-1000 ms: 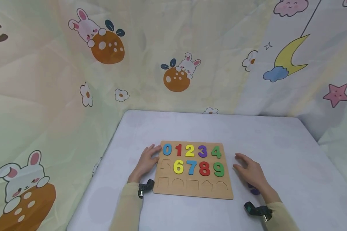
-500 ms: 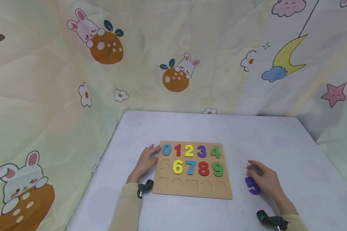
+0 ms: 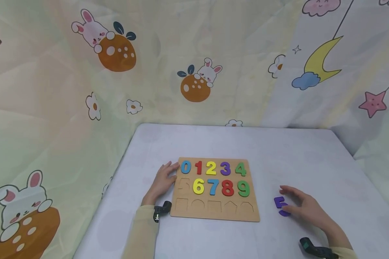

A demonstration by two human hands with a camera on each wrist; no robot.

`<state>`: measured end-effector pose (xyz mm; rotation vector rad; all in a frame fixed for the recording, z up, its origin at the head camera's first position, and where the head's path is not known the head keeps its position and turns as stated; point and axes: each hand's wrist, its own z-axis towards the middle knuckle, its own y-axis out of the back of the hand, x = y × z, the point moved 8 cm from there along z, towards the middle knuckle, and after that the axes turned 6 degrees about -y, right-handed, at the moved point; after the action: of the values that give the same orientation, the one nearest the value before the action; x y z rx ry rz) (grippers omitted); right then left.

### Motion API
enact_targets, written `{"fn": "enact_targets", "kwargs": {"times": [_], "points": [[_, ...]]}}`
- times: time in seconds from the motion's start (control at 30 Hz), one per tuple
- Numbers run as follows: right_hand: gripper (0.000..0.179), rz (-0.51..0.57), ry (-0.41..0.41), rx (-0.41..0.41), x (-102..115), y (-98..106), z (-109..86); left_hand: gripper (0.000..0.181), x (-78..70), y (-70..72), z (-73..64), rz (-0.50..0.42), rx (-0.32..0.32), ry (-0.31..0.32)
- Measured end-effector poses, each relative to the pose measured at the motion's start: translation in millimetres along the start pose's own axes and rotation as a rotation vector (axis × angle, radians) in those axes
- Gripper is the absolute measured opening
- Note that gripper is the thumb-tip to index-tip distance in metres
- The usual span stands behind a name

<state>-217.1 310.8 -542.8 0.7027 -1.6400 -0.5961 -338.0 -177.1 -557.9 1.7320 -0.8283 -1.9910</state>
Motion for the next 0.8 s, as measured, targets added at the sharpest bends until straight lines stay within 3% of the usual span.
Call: {"fn": "enact_targets", "kwargs": {"times": [0.27,0.63,0.8], "points": [[0.084,0.023,0.011,0.085,1.1,-2.9,-8.0,0.048,-2.1,0.4,0.1,-0.006,-0.009,-0.013],[0.073,0.003,0.035,0.065,4.7,-4.2,-9.6,0.049,-1.4,1.0,-0.5,-0.009,-0.012,-0.019],[0.079,-0.037,0.034,0.079,7.5,-6.0,-12.4,0.049,-2.0,1.4,-0.2,-0.011,-0.01,-0.014]]}}
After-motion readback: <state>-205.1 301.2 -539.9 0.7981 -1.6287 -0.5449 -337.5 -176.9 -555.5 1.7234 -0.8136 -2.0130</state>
